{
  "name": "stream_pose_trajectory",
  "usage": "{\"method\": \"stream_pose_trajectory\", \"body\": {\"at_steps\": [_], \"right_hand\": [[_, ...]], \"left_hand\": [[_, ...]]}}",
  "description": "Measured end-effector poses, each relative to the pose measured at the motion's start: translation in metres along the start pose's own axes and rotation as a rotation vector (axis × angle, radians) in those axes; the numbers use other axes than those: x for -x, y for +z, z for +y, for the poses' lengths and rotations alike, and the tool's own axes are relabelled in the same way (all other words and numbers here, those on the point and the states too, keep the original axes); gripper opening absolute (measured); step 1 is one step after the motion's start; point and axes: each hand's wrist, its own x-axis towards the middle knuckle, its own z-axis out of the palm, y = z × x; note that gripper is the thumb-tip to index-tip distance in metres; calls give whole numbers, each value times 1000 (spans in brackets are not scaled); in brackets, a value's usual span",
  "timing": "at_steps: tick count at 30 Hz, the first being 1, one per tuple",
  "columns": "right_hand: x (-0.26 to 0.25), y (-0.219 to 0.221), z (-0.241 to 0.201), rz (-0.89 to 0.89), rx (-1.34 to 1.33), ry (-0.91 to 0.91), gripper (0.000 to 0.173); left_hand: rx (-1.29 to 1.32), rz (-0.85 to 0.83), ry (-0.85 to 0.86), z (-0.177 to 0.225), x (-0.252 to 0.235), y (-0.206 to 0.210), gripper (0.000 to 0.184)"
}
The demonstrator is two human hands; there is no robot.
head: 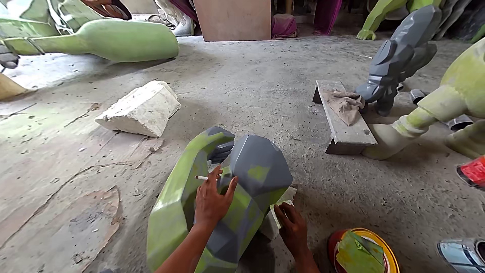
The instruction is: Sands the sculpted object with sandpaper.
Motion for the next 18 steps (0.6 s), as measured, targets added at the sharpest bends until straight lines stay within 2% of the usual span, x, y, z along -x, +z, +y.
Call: {"method": "stream_pose_trajectory", "body": {"at_steps": [4,8,13,18], "right_hand": [[-29,-16,11,71,-16,-1,42],[-49,-12,18,127,9,-36,39],[-40,-3,18,127,32,-45,35],[-23,-9,31,76,44,-39,39]], "left_hand": [[9,14,15,0,-1,-1,79],[18,15,16,-1,0,1,80],[17,15,7,0,2,0,81],[20,14,19,1,1,-1,80]]}}
